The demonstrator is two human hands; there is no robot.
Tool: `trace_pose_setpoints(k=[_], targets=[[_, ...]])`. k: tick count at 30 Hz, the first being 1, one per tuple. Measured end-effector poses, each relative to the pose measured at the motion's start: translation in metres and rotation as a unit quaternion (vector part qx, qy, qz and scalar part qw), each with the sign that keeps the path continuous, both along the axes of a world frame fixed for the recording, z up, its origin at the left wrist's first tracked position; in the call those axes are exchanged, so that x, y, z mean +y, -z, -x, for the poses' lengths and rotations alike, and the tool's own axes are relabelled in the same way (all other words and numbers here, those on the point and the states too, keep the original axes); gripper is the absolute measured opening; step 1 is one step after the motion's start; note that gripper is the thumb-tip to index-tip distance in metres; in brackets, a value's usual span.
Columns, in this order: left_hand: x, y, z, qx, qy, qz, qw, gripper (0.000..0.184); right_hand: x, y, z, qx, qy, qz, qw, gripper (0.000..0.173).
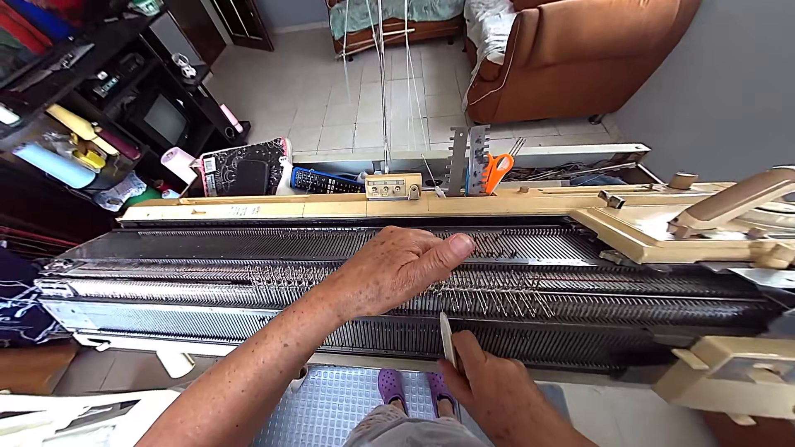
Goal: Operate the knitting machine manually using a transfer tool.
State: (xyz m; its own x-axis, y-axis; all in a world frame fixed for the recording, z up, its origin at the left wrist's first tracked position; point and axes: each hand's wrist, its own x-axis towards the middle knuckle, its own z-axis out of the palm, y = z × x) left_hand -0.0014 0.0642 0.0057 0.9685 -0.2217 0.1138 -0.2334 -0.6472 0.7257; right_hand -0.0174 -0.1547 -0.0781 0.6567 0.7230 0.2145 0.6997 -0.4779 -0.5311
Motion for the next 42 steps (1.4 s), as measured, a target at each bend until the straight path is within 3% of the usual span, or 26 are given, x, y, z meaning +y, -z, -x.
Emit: trace_pose_setpoints(k=[1,2,4,6,7,8,12,17,19,22,24,30,33,36,38,40,42], targets=[[0.0,0.0,0.0,0.004,-0.002,0.0,1.0,0.071,0.0,-0.007,-0.002,0.128,-0.018,-0.029,0.991,0.018],[0.001,-0.001,0.001,0.006,-0.004,0.0,1.0,0.072,0.0,-0.018,-0.006,0.297,-0.039,-0.054,0.953,0.017],[0.001,-0.002,0.002,0.005,-0.008,0.001,1.0,0.073,0.002,-0.038,-0.014,0.574,-0.063,-0.124,0.807,0.013],[0.002,-0.002,0.003,0.006,-0.01,0.003,1.0,0.073,0.004,-0.049,-0.017,0.692,-0.07,-0.192,0.692,0.012],[0.002,-0.002,0.003,0.005,-0.01,0.004,1.0,0.072,0.004,-0.051,-0.017,0.709,-0.07,-0.209,0.67,0.012],[0.002,-0.001,0.003,0.004,-0.008,0.005,1.0,0.072,0.004,-0.051,-0.017,0.709,-0.068,-0.211,0.67,0.011],[0.002,-0.002,0.003,0.004,-0.006,0.002,1.0,0.073,0.003,-0.051,-0.015,0.65,-0.048,-0.145,0.744,0.013],[0.002,-0.002,0.003,-0.003,-0.002,-0.003,1.0,0.07,0.006,-0.057,-0.027,0.71,-0.035,-0.201,0.674,0.006],[0.001,-0.002,0.003,-0.003,-0.004,-0.007,1.0,0.071,0.008,-0.059,-0.028,0.713,-0.026,-0.198,0.672,0.005],[0.001,-0.002,0.004,-0.005,-0.005,-0.005,1.0,0.073,0.009,-0.062,-0.022,0.658,-0.016,-0.141,0.74,0.009],[0.002,-0.001,0.004,-0.011,-0.001,-0.002,1.0,0.073,0.008,-0.057,-0.019,0.642,-0.015,-0.119,0.757,0.011],[0.002,-0.001,0.005,0.0,-0.011,0.007,1.0,0.071,0.003,-0.055,-0.032,0.725,-0.027,-0.19,0.661,0.005],[0.003,0.002,0.005,-0.013,-0.01,0.006,1.0,0.071,0.002,-0.058,-0.032,0.739,-0.032,-0.208,0.64,0.004],[0.003,0.001,0.006,-0.012,-0.024,-0.012,1.0,0.071,-0.008,-0.075,-0.014,0.677,-0.088,-0.162,0.712,0.01],[0.003,0.0,0.007,-0.005,-0.03,-0.025,0.999,0.07,-0.011,-0.075,-0.006,0.6,-0.099,-0.1,0.787,0.014],[0.002,-0.001,0.006,-0.004,-0.027,-0.031,0.999,0.069,-0.009,-0.056,-0.008,0.468,-0.083,0.004,0.88,0.019],[0.004,0.0,0.005,-0.011,-0.014,-0.021,1.0,0.068,-0.002,-0.045,-0.011,0.374,-0.064,0.148,0.913,0.029]])
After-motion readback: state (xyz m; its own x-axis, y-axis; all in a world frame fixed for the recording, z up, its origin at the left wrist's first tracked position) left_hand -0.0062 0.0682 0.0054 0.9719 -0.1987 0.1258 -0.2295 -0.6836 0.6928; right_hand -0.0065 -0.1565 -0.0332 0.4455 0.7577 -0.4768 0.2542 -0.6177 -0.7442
